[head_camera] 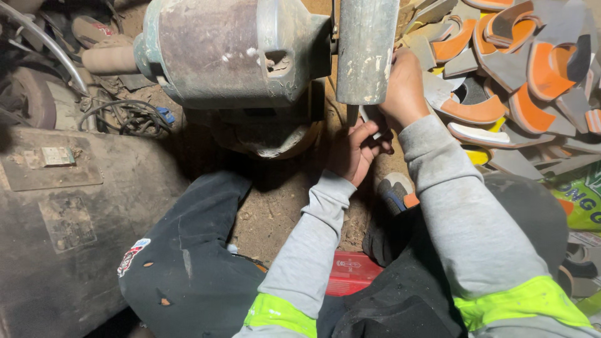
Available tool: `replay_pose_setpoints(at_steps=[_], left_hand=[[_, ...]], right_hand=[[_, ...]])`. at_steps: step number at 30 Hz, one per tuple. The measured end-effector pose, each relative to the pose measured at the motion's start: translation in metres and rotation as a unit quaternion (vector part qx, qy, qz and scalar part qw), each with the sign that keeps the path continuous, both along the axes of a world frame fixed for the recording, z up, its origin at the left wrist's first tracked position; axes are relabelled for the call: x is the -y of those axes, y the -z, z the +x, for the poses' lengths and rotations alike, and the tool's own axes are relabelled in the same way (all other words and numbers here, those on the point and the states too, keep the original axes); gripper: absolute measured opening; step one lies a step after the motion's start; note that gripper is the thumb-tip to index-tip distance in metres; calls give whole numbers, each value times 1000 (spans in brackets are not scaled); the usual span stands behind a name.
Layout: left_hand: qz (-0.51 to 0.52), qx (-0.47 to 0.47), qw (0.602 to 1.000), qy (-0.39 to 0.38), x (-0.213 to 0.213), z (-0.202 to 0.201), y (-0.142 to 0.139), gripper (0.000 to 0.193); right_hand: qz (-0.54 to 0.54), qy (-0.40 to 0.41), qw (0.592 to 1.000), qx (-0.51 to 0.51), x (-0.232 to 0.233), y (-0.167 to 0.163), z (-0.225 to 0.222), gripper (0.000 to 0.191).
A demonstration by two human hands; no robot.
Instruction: The person sits on the floor and uses a bench grinder to smooth the edges of curved shoe sole pieces. They handle each piece by hand, pressing it against the spinning wheel, then inspect it before moving to the next one.
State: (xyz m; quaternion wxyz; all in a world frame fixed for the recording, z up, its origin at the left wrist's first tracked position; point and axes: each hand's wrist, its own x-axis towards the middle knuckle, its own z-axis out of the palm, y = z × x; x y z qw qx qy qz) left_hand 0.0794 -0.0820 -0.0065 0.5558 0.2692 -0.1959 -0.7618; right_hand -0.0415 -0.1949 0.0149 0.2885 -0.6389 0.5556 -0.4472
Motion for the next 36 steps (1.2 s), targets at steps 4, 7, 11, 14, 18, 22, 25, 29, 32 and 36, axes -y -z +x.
replay_pose_setpoints(at_steps=[4,7,11,14,18,22,25,29,32,36], left_hand=[[4,-2,1000,-21,4,1,1,17],[17,-34,999,-3,1,-4,10,15],[61,-42,996,-56,-20,-28,28,3],[76,-80,989,-96,-42,-50,28,16],[126,-50,983,-126,-75,-104,3,13],[62,226,963,-135,-104,-127,-21,13],[28,455,886,-91,-101,-93,-14,15],[0,372,915,-157,-92,-67,6,12],[-1,320,939,-127,-84,-61,15,14],[8,254,965,-56,-77,-56,15,15]], right_hand=[[19,20,1000,4,2,-8,2,32],[-18,-23,999,20,-6,-18,2,27],[11,-53,999,-3,-23,-27,-3,27],[85,-70,992,-57,-32,-36,-8,29],[218,-222,948,-69,-41,-59,-33,27],[336,-406,847,-65,-53,-83,-59,26],[312,-395,863,33,-56,-89,-65,35],[317,-342,881,73,-55,-81,-67,39],[325,-333,878,115,-52,-74,-68,36],[305,-278,907,87,-54,-71,-63,31]])
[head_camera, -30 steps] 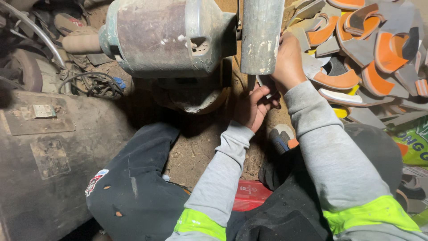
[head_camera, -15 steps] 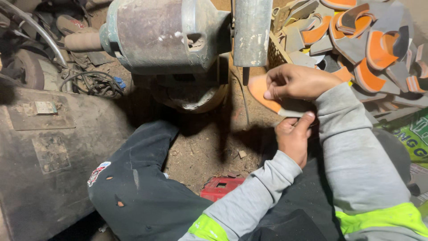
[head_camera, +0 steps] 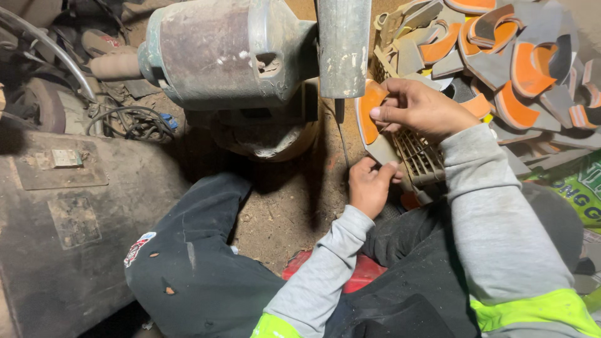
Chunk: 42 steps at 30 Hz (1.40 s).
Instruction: The person sits on the floor and uses a bench grinder to smooth the edges of curved shoe sole pieces. They handle each piece by hand, pressing it against the spinning wheel, then inspect it before moving to the next one.
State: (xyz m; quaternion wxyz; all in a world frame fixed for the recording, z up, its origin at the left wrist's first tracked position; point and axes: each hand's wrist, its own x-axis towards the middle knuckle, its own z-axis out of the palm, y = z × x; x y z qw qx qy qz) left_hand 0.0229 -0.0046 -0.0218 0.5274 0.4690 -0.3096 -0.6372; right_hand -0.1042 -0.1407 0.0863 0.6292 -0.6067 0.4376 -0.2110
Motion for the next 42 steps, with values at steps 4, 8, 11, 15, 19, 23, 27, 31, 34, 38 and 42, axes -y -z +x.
replay_pose_setpoints(at_steps=[4,8,11,15,19,23,27,31,34,38,42], left_hand=[[70,-208,973,74,9,-3,-2,16],[105,-347,929,80,18,-16,7,25],[77,-424,898,85,27,-33,18,32],[84,-473,870,109,34,-48,28,33],[78,-491,859,120,36,-57,26,28],[120,-493,850,142,36,-58,21,39],[118,-477,860,139,37,-57,16,45],[109,-467,865,148,38,-55,15,46],[126,-490,850,144,39,-55,19,43],[95,-475,867,114,37,-50,28,34],[73,-480,870,89,33,-46,33,34]], right_hand=[[-83,39,995,-44,-4,-2,13,27],[-298,34,944,-133,-7,-6,24,35],[-358,18,920,-161,-7,-12,26,41],[-355,-6,906,-231,-6,-23,30,39],[-353,-29,882,-311,-6,-35,33,28],[-365,-50,847,-383,-5,-42,40,26],[-359,-44,844,-397,-5,-45,42,28],[-374,-29,858,-351,-4,-43,42,24],[-349,-24,868,-352,-2,-40,42,24],[-347,0,883,-315,-3,-36,41,26],[-380,15,886,-266,-2,-31,41,28]])
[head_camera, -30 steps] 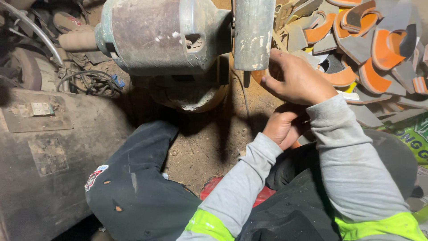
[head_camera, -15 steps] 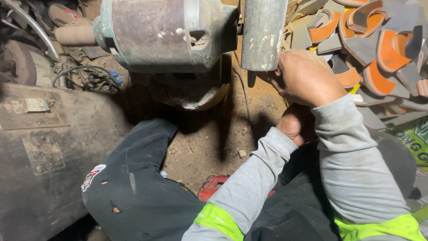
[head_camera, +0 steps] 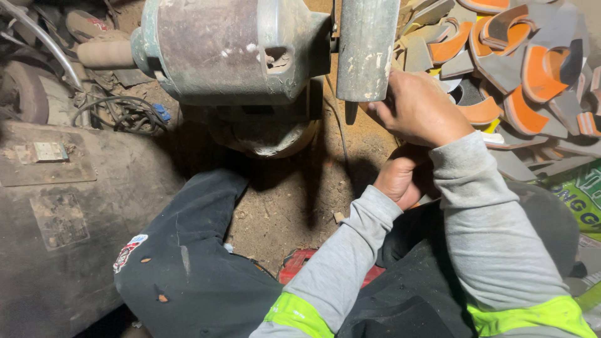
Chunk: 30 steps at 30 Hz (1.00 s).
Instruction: The person sits on the floor and uses a bench grinder to smooth the edges of curved shoe sole pieces. They handle each piece by hand, pressing it against the spinning wheel, then inspect it before moving to the next one.
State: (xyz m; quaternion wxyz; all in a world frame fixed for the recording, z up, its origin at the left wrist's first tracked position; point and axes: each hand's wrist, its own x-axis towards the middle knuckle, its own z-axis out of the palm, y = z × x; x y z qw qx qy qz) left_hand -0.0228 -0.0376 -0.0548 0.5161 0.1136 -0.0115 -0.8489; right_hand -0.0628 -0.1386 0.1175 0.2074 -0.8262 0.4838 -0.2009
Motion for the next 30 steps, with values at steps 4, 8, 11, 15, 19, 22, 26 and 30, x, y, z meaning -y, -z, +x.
replay_pose_setpoints(at_steps=[4,8,11,15,19,22,26,30], left_hand=[[-1,21,1000,-1,-5,19,-3,33],[-19,41,999,1,-10,36,-16,30],[-31,62,998,4,-10,51,-26,28],[-35,93,995,12,-6,69,-34,23],[-39,114,993,2,-5,83,-38,15],[-21,152,988,-5,-2,92,-43,14],[-7,173,985,0,3,101,-52,19],[-14,185,983,2,10,106,-61,24]], right_hand=[[33,27,999,33,-2,9,-1,33],[21,18,994,105,0,22,2,40],[13,39,990,134,1,32,4,38],[34,63,973,218,-1,41,8,37],[52,79,949,300,-1,49,17,33],[60,130,939,312,1,53,24,30],[47,174,937,299,5,58,28,30],[17,185,940,286,13,64,28,30]])
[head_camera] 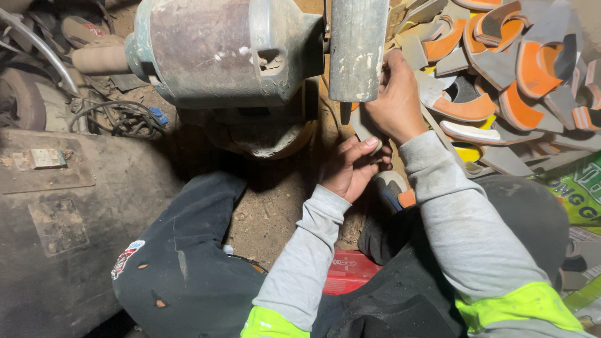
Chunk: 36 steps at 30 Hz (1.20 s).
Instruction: The person sits on the floor and uses a bench grinder to smooth the edges of curved shoe sole pieces. They handle each piece by hand, pressing it against the spinning wheel, then inspect it before moving to the next one.
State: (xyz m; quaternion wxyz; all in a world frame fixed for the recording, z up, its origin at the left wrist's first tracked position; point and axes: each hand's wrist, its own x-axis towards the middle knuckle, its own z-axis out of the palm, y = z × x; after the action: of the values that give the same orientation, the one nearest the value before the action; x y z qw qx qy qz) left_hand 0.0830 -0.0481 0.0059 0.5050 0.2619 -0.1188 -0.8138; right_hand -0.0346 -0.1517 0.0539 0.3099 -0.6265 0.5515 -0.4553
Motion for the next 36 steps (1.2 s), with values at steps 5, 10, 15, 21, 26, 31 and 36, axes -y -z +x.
replay_pose_setpoints(at_steps=[5,10,15,21,26,31,36], left_hand=[[-11,1,1000,17,13,4,-7,27],[-6,0,1000,19,25,5,-10,25],[-22,5,1000,10,31,8,-12,23],[-23,-24,999,-1,7,-5,-11,21],[42,-27,997,-55,-31,-47,-17,13],[26,113,992,-50,-86,-109,-20,11],[-113,500,858,-31,-85,-51,1,23]], right_hand=[[-25,4,1000,14,11,9,-1,32],[-27,17,999,-16,25,14,-3,35],[-33,11,999,20,33,14,-2,33],[-79,-40,996,-3,13,5,-3,31],[39,-175,984,-8,-6,-25,-20,34],[315,-387,863,-83,-19,-61,-60,37],[345,-379,857,-52,-22,-70,-82,35]])
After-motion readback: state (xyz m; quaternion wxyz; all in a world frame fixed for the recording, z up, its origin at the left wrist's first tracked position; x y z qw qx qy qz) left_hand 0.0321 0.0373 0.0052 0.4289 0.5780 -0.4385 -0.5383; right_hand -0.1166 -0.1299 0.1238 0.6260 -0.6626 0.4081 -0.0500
